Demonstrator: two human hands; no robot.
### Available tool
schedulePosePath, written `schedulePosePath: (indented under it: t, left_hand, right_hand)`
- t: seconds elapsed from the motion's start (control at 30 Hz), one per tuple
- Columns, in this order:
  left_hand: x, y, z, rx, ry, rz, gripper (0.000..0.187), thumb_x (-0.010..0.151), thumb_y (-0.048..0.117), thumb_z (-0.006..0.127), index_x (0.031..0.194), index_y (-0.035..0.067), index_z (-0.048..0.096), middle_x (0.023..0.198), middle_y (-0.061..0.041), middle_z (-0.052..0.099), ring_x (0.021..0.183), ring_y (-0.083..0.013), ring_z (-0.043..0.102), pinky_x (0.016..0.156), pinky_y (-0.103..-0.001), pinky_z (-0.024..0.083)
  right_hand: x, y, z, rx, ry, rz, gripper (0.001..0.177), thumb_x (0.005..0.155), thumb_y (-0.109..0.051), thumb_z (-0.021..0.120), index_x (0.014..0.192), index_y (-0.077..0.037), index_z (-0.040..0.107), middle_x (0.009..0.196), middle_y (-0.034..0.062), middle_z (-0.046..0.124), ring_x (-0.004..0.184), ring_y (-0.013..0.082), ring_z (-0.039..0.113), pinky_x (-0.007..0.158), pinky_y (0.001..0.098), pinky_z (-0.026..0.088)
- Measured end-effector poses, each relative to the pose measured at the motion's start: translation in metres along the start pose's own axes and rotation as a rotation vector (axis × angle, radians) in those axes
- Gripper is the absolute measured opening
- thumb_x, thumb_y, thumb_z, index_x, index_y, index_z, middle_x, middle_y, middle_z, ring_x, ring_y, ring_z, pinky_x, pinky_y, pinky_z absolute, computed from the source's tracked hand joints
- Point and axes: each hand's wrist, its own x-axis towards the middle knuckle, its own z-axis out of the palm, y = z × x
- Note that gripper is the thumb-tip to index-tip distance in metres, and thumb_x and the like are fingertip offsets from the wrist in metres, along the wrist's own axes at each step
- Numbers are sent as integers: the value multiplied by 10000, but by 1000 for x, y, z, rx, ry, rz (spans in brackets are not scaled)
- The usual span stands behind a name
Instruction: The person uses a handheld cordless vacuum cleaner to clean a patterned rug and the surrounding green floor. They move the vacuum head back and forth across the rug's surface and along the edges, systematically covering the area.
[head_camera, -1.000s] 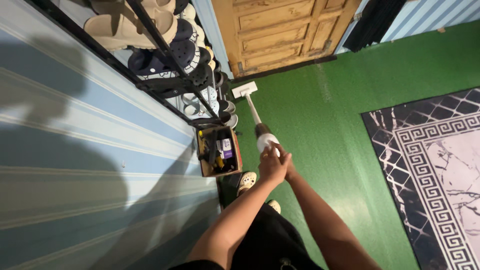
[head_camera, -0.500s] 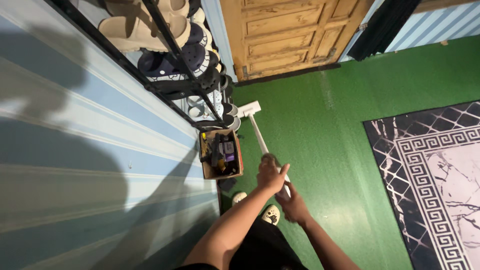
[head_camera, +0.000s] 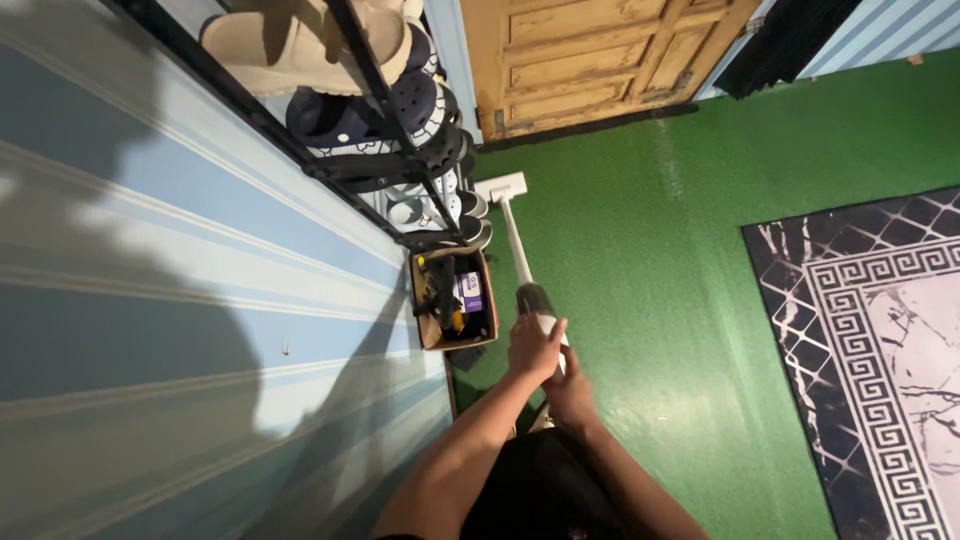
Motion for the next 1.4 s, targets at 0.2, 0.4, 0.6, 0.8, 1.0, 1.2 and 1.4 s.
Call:
schedulePosePath:
  t: [0.2, 0.4, 0.6, 0.8, 1.0, 1.2, 1.4]
  left_hand:
    - [6, -24, -23, -131, 121, 34, 736, 947, 570, 579, 1343, -50, 561, 1269, -312, 602, 1171, -472, 586, 1025, -494, 485]
    - [9, -48, -17, -99, 110, 83, 653, 1002, 541, 546, 1242, -63, 605, 1236, -322, 632, 1198, -459, 597, 1075, -503, 454]
    - [-31, -59, 1, -97, 103, 66, 761, 987, 574, 542, 1371, -84, 529, 1401, -374, 502, 1332, -498, 466, 1119, -523, 388]
    - [-103, -26, 34, -75, 34, 65, 804, 979, 618, 540, 1382, -78, 519, 1428, -336, 499, 1368, -470, 448, 1130, -520, 379]
    - [-220, 21, 91, -139, -160, -31, 798, 917, 631, 562, 1429, 22, 507, 1357, -265, 574, 1261, -440, 561, 1032, -518, 491]
    - [-264, 45, 105, -211, -164, -52, 829, 899, 624, 623, 1449, 31, 437, 1411, -271, 515, 1256, -458, 545, 991, -536, 503]
    - [-214, 34, 83, -151, -131, -8, 826, 933, 614, 581, 1509, 51, 399, 1422, -276, 510, 1286, -457, 519, 997, -546, 489]
  right_hand:
    - [65, -12, 31, -13, 127, -337, 565, 956, -331, 681, 1479, -259, 481, 1120, 272, 733, 985, 440, 717, 785, 500, 577]
    - [124, -18, 46, 20, 120, -401, 638, 892, -345, 735, 1471, -306, 472, 1191, 243, 722, 1122, 394, 706, 936, 463, 557]
    - [113, 9, 20, 20, 118, -255, 658, 880, -324, 757, 1480, -356, 490, 997, 171, 745, 738, 300, 707, 633, 433, 577]
    - [-3, 72, -56, 87, -15, -123, 676, 899, -277, 730, 1509, -385, 460, 645, 112, 611, 404, 174, 533, 374, 359, 447]
    - [-129, 177, -120, 146, -112, -222, 885, 747, -125, 798, 1519, -282, 395, 728, 75, 689, 399, 175, 560, 356, 360, 439]
    - [-192, 183, -127, -84, 131, -158, 699, 794, -196, 780, 1457, -234, 563, 718, 120, 725, 441, 190, 614, 415, 359, 502]
    - [-144, 147, -102, -72, 239, -323, 651, 807, -272, 808, 1418, -183, 599, 731, 153, 756, 514, 162, 694, 498, 349, 553]
